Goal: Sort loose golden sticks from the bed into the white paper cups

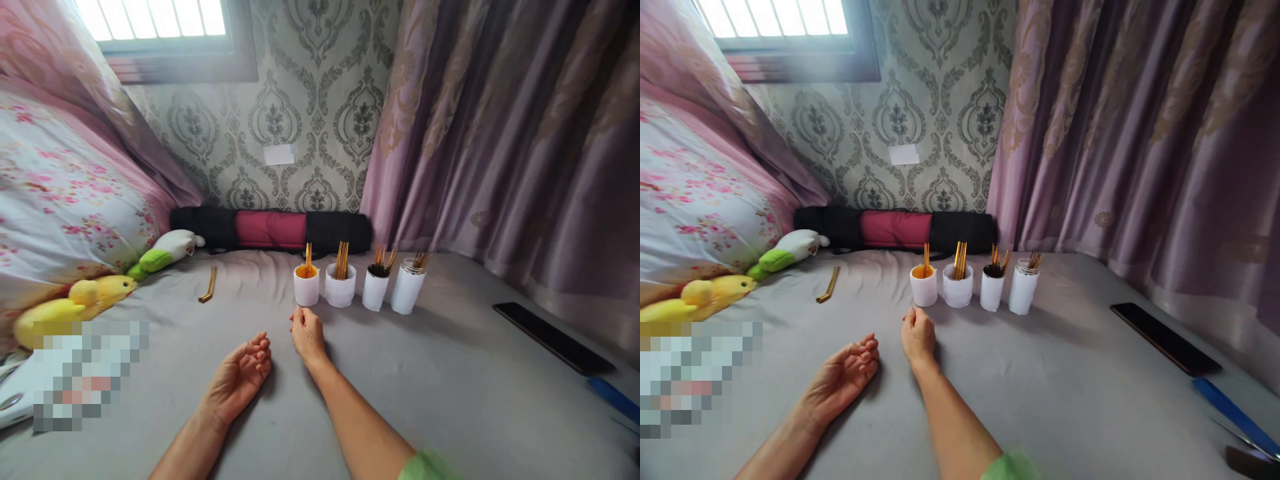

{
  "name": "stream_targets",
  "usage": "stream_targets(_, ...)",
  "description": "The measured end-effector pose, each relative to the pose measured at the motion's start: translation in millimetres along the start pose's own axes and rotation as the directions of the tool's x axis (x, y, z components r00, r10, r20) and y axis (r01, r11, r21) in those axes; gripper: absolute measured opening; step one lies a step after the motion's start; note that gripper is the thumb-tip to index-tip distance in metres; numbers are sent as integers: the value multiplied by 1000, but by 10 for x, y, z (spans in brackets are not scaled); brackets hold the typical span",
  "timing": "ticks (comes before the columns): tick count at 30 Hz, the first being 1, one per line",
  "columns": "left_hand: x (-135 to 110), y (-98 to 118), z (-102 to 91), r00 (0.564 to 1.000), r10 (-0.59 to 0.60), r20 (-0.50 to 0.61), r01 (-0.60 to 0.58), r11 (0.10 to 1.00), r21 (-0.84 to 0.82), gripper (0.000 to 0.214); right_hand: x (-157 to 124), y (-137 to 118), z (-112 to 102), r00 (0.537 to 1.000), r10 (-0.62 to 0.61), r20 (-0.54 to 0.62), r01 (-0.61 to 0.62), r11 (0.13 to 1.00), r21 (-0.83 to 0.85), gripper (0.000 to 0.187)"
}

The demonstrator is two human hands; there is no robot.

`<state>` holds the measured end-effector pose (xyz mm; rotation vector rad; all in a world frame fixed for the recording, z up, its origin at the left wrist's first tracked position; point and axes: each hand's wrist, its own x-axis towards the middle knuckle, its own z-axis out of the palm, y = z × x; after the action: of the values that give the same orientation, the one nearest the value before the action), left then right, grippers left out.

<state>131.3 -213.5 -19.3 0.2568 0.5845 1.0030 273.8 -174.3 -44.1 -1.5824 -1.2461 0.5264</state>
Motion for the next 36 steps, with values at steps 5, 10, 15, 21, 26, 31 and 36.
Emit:
stream_targets(5, 29, 1, 28, 1000, 4, 7, -4, 1000, -7, 24, 15, 52, 10, 1000, -1, 27, 0, 999, 36, 38)
stream_targets(10, 46, 30, 38, 999, -35, 23, 36, 999, -30, 19, 40, 53, 1, 998, 2, 57, -6, 998, 69, 38)
stream_targets(15, 92, 97, 19, 998, -58, -8, 58, 998, -4, 18, 59, 74, 11, 998, -8, 65, 2, 996, 89, 39)
stream_targets(21, 145, 265, 23, 990, -10, -142, 30, 989, 141, 15, 54, 81, 12, 998, -12, 65, 7, 996, 87, 41)
stream_targets(26, 246, 464, 11, 979, 28, -202, 20, 973, 230, 12, 54, 83, 17, 997, 2, 73, -9, 995, 96, 43)
stream_targets(31, 387, 651, -3, 959, 76, -274, 20, 943, 332, 12, 59, 100, 27, 998, -11, 64, 6, 996, 85, 43)
stream_targets(36, 512, 844, -17, 932, 161, -326, 3, 893, 449, 11, 58, 100, 24, 997, -22, 68, 17, 997, 81, 43)
